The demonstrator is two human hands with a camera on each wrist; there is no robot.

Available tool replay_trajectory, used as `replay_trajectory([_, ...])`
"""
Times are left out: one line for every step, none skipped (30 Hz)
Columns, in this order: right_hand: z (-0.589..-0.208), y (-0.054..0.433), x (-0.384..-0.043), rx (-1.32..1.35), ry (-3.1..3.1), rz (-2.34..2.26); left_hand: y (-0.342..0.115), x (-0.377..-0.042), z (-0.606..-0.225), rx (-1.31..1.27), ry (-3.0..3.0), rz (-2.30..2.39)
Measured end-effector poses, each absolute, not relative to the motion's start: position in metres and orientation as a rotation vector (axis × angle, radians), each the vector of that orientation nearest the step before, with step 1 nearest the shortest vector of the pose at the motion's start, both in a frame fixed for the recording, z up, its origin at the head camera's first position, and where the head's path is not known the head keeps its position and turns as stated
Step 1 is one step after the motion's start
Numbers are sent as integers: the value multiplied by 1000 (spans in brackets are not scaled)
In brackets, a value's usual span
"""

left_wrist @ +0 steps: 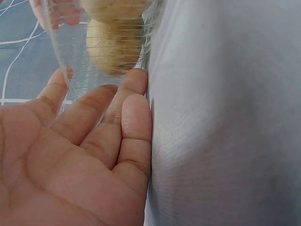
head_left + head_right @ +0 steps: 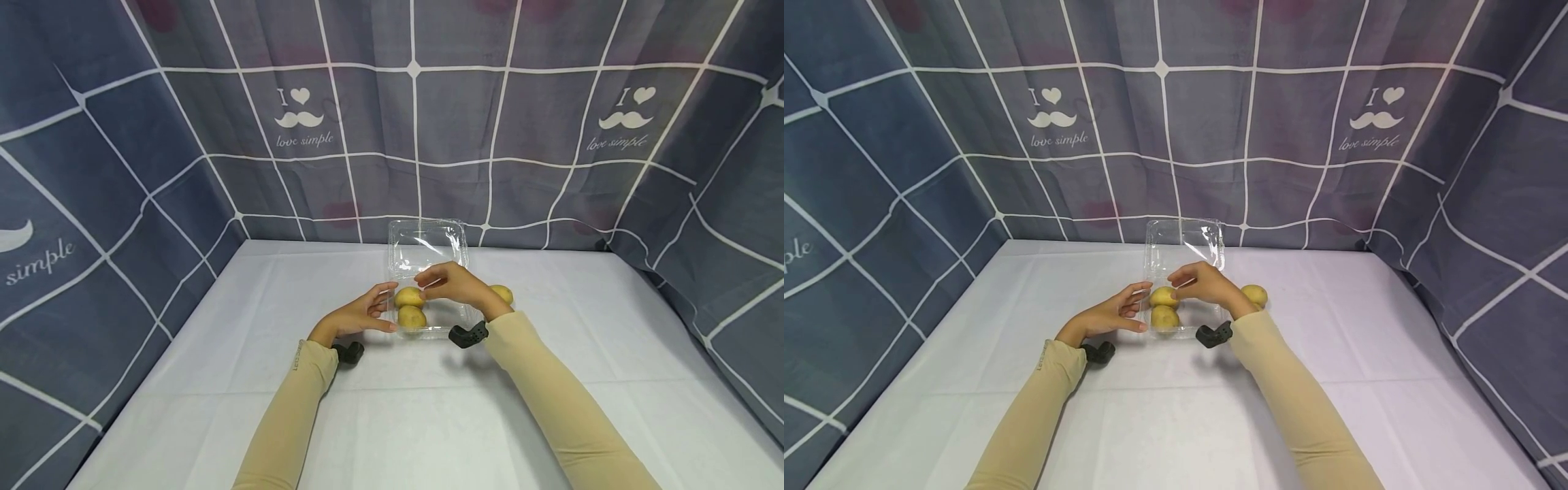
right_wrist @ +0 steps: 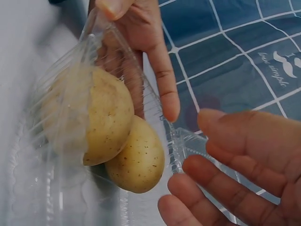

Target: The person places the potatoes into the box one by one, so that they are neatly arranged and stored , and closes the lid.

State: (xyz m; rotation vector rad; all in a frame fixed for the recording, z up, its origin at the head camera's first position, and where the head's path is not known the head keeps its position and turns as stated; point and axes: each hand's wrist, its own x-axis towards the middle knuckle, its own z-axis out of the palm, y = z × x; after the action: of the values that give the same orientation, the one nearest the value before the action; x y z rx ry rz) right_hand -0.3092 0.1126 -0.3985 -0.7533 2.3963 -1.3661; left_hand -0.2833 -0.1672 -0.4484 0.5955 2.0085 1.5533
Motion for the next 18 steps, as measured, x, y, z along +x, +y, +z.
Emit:
replay_trajectory([-399,114,-309,-762,2372,-1385,-167,-283,-448,594,2007,1553])
replay_trajectory([-399,115,-308,-760,2344,-1403,-167,-283,-449,593,2005,1554])
replay_trajectory([-399,116,-308,-769,2328,-1409,-167,-283,-448,591,2004,1554])
replay_trajectory([-399,118,-307,-771,2303,-1420,-167,-283,-448,589,2004,1553])
replay_trajectory([-399,119,-306,-770,2272,-1435,-167,-283,-448,589,2003,1553])
replay_trajectory([-399,120,-306,-770,2244,-1446,-167,-283,-448,588,2003,1553])
replay_trajectory([-399,122,-305,-767,2211,-1461,-167,-283,-448,588,2003,1554])
replay_trajectory([-399,123,-305,-754,2188,-1468,-167,-283,-448,587,2003,1555])
replay_trajectory([-400,124,-304,-740,2159,-1484,-167,-283,-448,588,2003,1556])
replay_trajectory([-401,126,-304,-719,2124,-1508,-167,-283,-447,589,2003,1556])
replay_trajectory([-401,127,-303,-699,2093,-1532,-167,-283,-447,589,2003,1556])
replay_trajectory([-401,128,-303,-682,2068,-1554,-167,-282,-447,588,2004,1555])
replay_trajectory([-402,129,-303,-665,2042,-1581,-167,-282,-447,587,2006,1555])
replay_trajectory([-402,129,-302,-650,2018,-1606,-167,-282,-447,587,2008,1553])
replay_trajectory([-403,130,-302,-639,1996,-1629,-167,-281,-446,586,2011,1552])
replay_trajectory([-403,131,-301,-630,1980,-1648,-167,-281,-446,586,2014,1550])
replay_trajectory([-403,132,-301,-621,1966,-1668,-167,-281,-445,587,2018,1548])
replay_trajectory([-403,133,-300,-615,1958,-1682,-167,-281,-445,589,2020,1548])
